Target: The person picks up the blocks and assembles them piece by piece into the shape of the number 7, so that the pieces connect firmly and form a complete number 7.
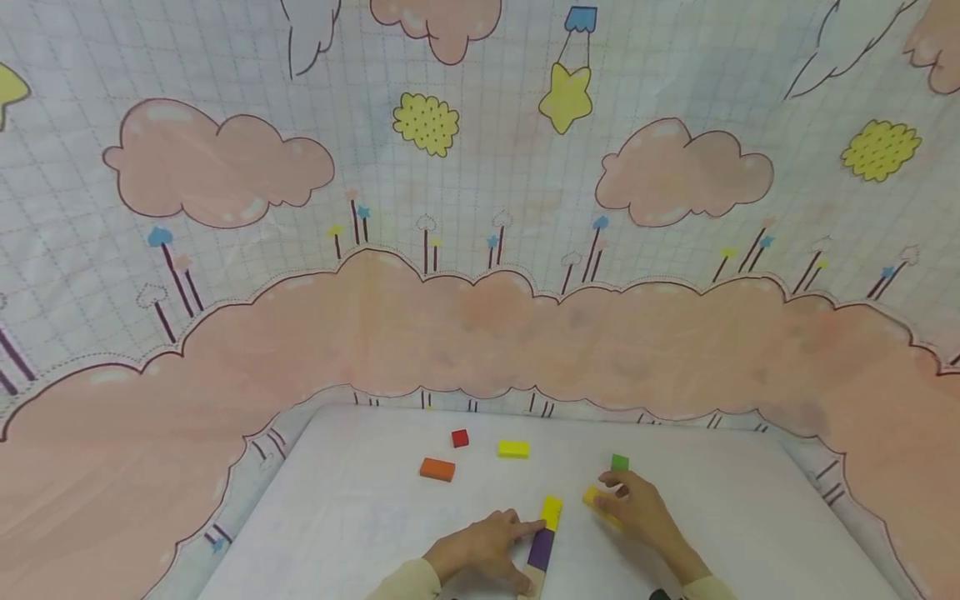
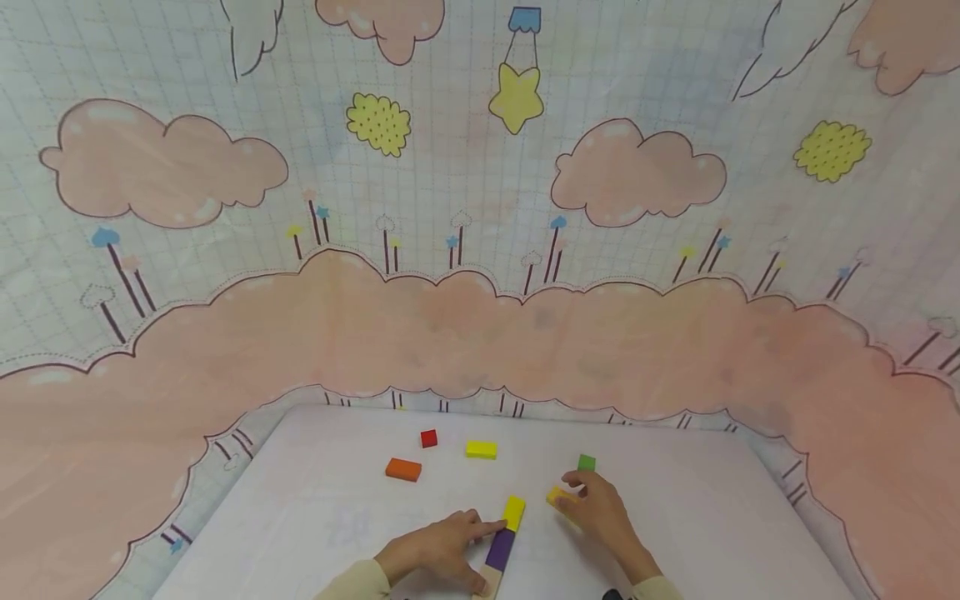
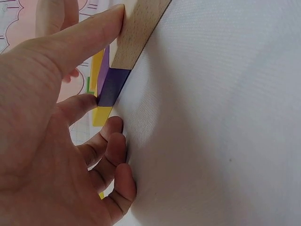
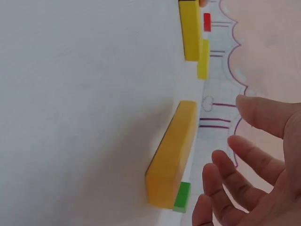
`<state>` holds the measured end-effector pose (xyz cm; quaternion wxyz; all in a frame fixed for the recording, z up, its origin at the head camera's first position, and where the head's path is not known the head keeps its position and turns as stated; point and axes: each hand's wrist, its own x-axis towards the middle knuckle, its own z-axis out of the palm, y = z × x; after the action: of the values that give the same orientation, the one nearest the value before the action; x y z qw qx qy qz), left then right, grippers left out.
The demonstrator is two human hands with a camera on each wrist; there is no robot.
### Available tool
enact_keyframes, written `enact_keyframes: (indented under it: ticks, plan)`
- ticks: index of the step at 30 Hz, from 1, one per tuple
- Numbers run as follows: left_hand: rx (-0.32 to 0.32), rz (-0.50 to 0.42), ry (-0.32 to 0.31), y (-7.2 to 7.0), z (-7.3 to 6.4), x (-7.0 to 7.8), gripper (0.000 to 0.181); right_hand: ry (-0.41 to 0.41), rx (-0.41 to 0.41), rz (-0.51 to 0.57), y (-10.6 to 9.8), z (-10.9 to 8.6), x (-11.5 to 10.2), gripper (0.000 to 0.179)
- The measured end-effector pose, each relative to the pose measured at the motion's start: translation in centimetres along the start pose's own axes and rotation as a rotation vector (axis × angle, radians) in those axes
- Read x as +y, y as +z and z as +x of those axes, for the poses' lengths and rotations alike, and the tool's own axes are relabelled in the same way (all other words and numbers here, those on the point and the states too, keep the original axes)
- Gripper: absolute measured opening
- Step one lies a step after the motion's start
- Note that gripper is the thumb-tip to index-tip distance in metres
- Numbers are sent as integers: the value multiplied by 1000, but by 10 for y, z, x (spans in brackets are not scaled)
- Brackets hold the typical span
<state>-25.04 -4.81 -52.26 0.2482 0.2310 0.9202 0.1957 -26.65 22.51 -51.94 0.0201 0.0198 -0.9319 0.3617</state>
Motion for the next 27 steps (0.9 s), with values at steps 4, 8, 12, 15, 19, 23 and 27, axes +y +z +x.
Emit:
enact_keyframes:
  ticks: [4,8,12,15,19,23,27]
  plan:
    - [6,-6,5,-1,1,1,75,66,-16,-20,-3,1,2,40]
    - [-3,-9,12,1,2,1,75,134,-61,-41,-2,1,6,43]
    - [-9,-14,4,4,1,1,73,182,-84,-55,2,0,11,43]
    - [-10,-18,-2,5,0,1,73,207,-87,-53,5,0,13,41]
    - [-11,-25,-9,5,0,1,73,233,-94,-52,8,0,16,44]
    - [-9,-25,-8,3,-1,0,73,236,-101,-47,8,1,15,52]
    - [-1,-7,11,0,-1,-1,73,230,-104,-41,8,3,13,54]
